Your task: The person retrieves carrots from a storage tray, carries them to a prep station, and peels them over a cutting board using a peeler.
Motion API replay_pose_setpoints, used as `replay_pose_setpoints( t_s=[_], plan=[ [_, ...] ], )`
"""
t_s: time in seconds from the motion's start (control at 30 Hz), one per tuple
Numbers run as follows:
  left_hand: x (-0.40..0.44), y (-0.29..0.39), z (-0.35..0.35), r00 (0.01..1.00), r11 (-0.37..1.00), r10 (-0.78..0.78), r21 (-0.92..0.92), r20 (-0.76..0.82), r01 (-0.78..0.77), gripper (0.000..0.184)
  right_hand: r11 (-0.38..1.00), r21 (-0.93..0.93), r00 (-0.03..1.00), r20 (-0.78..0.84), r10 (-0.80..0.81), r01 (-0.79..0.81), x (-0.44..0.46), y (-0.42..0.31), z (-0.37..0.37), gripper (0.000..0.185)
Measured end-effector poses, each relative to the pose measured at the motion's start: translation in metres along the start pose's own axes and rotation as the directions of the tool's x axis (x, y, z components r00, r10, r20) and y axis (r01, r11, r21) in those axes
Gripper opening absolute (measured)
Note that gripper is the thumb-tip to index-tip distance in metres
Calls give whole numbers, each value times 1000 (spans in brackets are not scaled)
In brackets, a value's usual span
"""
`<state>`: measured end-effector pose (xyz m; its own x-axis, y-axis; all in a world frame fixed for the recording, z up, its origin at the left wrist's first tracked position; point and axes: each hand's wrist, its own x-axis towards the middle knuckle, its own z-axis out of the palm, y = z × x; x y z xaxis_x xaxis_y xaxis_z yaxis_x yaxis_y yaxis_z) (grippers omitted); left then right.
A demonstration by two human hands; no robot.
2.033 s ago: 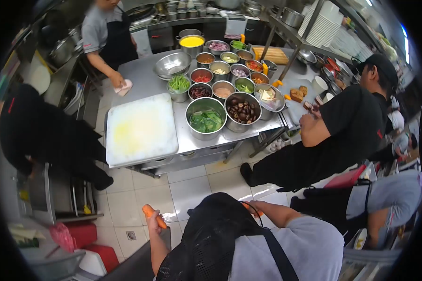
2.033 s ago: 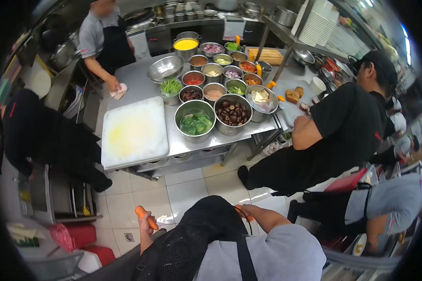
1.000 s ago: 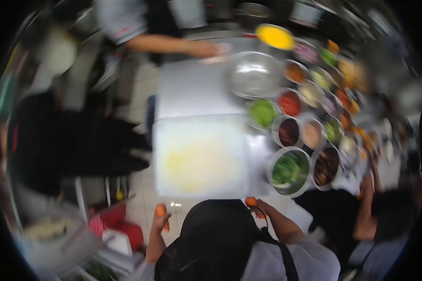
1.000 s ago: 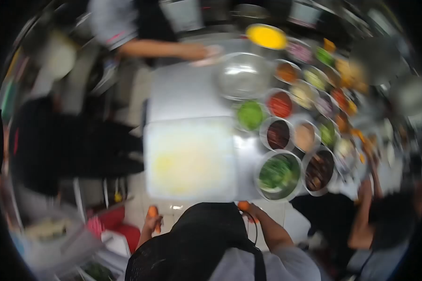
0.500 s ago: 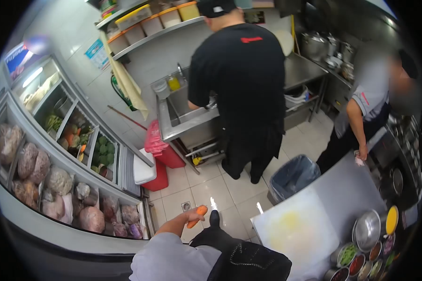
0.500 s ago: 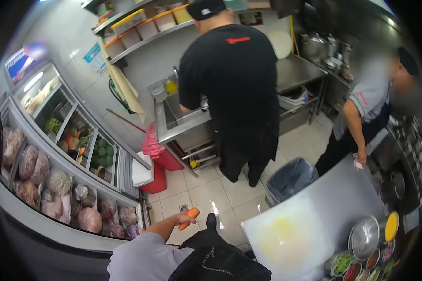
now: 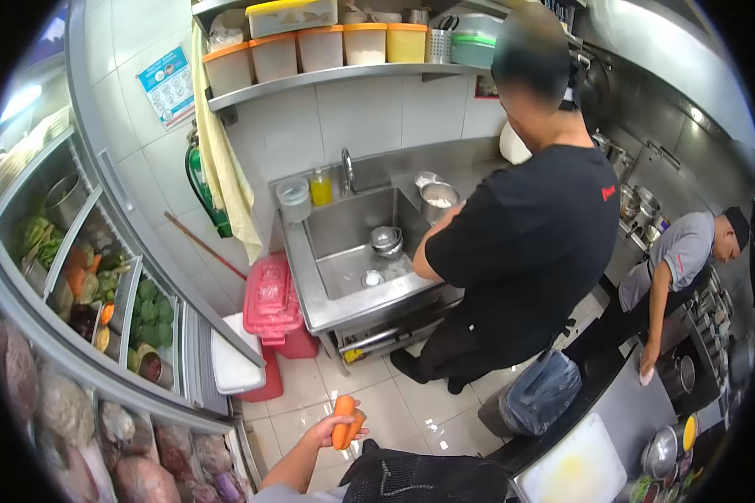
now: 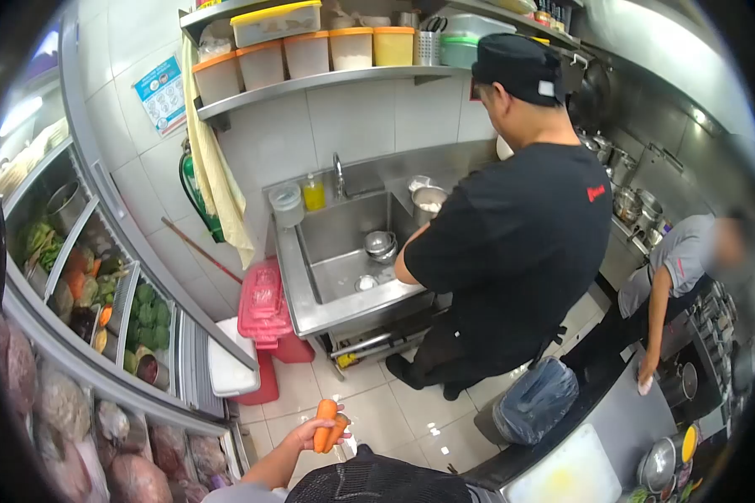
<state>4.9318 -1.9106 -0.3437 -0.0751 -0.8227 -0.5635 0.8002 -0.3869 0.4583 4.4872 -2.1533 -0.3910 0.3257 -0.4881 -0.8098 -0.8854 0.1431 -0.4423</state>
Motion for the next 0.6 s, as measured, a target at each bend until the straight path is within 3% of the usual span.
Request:
replay_pose_setpoints(
  t_s=[0.03,0.17,0.23,0.3,0.4,0.43,0.5,0.53,0.57,0.6],
  plan=[
    [-8,19,11,992,996,82,-42,93,-78,83,1000,-11,1000,-3,1,-1,3,-15,3,53],
    [-11,68,15,945,966,192,-223,265,-134,89,997,-63,999,-27,-40,38,17,-59,11,54],
    [-8,84,11,944,956,216,-251,250,-152,92,990,-102,994,-40,-98,94,25,-74,15,55],
    [-10,104,21,880,914,365,-299,305,-275,96,963,-171,972,-67,-224,210,37,-92,20,56],
    [-16,140,39,842,879,467,-247,271,-408,100,881,-260,885,-148,-441,395,78,-138,24,57],
    [-19,152,46,830,863,502,-202,242,-463,103,880,-245,864,-207,-458,408,109,-160,24,69],
    [-20,178,59,776,805,593,-189,214,-562,105,689,-140,665,-183,-724,711,95,-265,5,81],
    [-18,188,58,750,776,629,-216,205,-592,105,829,112,825,92,-557,547,43,-344,-14,78],
    [-14,203,57,720,747,663,-236,205,-621,105,796,218,791,133,-597,564,7,-403,-16,80],
    [-13,221,57,730,754,655,-231,198,-614,105,601,201,610,19,-792,774,37,-434,8,78]
  ],
)
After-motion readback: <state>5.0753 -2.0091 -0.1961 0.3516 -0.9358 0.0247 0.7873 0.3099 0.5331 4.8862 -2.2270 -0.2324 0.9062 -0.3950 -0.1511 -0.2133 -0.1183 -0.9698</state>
